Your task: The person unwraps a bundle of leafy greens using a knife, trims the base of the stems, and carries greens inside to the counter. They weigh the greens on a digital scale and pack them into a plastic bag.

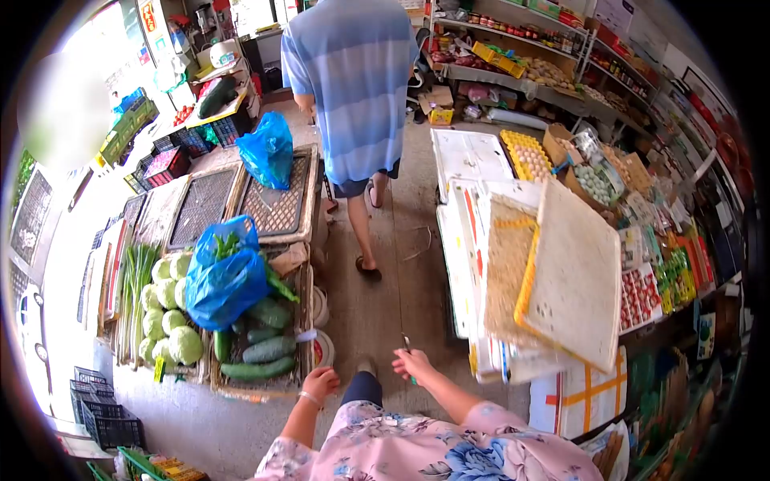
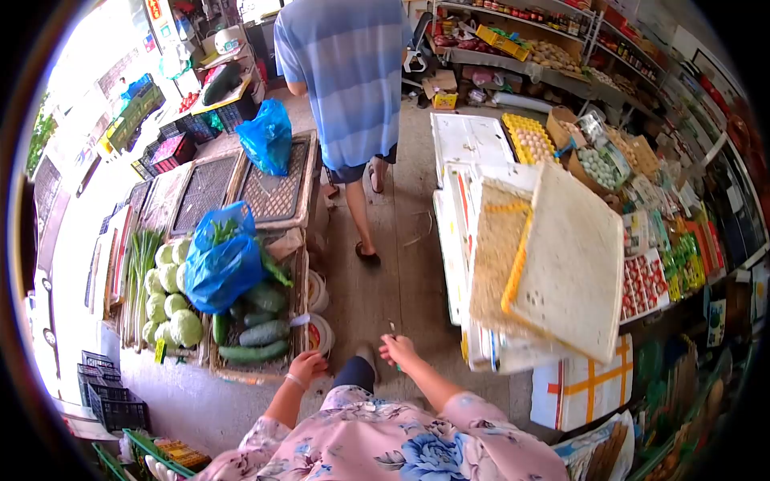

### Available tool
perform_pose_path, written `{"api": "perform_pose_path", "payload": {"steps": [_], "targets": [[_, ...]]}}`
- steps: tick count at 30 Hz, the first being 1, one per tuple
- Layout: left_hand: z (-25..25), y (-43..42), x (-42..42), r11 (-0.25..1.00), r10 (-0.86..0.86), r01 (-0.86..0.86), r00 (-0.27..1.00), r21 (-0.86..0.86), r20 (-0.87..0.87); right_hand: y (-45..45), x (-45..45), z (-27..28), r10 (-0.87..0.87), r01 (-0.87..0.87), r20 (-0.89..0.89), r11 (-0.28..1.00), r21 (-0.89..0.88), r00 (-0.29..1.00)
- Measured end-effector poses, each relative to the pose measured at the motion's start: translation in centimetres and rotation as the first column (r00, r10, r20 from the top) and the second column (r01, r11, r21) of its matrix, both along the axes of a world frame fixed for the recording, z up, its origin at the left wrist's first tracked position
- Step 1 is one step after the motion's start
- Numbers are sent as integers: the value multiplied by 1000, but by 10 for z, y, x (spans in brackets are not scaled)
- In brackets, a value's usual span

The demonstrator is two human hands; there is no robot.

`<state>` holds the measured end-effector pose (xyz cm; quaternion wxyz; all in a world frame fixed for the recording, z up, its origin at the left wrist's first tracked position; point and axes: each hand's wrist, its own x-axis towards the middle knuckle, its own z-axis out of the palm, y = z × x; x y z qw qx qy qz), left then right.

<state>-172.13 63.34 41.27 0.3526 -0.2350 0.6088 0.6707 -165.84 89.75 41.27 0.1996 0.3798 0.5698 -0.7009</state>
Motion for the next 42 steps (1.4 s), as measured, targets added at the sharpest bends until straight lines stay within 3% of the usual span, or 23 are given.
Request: {"api": "perform_pose_path", "payload": {"steps": [3, 5, 7, 9, 11, 13, 15, 16, 17, 18, 21, 23, 25, 27, 28, 30, 31, 35, 39, 41, 42], "targets": [[-34, -16, -51, 994, 83, -89, 993, -66, -78, 11, -118, 0, 51, -53, -43, 997, -54, 998], [-32, -8, -96, 985, 74, -78, 997, -153, -29, 23, -180, -3, 26, -31, -41, 994, -107, 999], [-43, 12, -159, 952, -26, 14, 999, -306, -36, 43, -245, 1, -13, 6, -41, 987, -161, 999], [-33, 45, -235, 929, -244, 172, 951, -327, -192, 82, -291, 21, -55, 56, 9, 987, -148, 998], [-2, 105, -319, 868, -439, 246, 786, -430, -436, 139, -338, 55, -236, 214, -113, 960, -178, 965], [39, 174, -403, 860, -509, 338, 622, -383, -595, 211, -379, 83, -380, 367, -187, 925, -99, 906], [79, 243, -480, 785, -617, 409, 447, -465, -648, 289, -401, 109, -470, 522, -305, 846, 114, 828], [76, 274, -512, 799, -591, 458, 474, -390, -653, 330, -406, 105, -562, 618, -269, 755, 219, 782], [72, 304, -547, 808, -563, 498, 499, -314, -659, 362, -410, 111, -614, 697, -340, 676, 241, 713], [79, 331, -578, 812, -559, 490, 500, -317, -661, 392, -419, 116, -700, 763, -303, 593, 257, 646], [89, 391, -652, 849, -481, 491, 563, -196, -672, 476, -458, 93, -864, 895, -243, 402, 192, 440], [83, 414, -697, 929, -275, 354, 854, 105, -442, 522, -511, 62, -893, 915, -210, 369, 166, 398], [80, 418, -747, 967, -208, 239, 942, 87, -264, 552, -593, 48, -905, 912, -120, 399, 101, 409], [64, 409, -801, 987, -162, 145, 919, -74, -359, 562, -692, 46, -801, 814, -164, 580, 31, 576], [69, 407, -828, 997, -71, 55, 937, -54, -343, 559, -744, 49, -682, 713, -238, 698, 69, 691], [97, 417, -877, 993, 120, -118, 946, 25, -300, 529, -853, 114, -473, 494, -287, 869, 0, 833], [110, 422, -902, 977, 214, -200, 938, 76, -272, 524, -901, 118, -361, 379, -381, 925, -29, 851], [74, 443, -1001, 942, 299, -328, 915, -67, -270, 509, -1071, 132, -134, 206, -511, 975, 87, 849], [59, 495, -1138, 960, 234, -261, 948, -103, -216, 548, -1188, 112, -14, 153, -525, 963, 223, 851], [50, 525, -1219, 971, 98, -149, 962, -189, -255, 590, -1222, 101, -174, 282, -447, 941, 187, 877], [44, 554, -1287, 986, 49, -98, 945, -136, -323, 621, -1256, 90, -276, 363, -397, 917, 164, 875]]}}
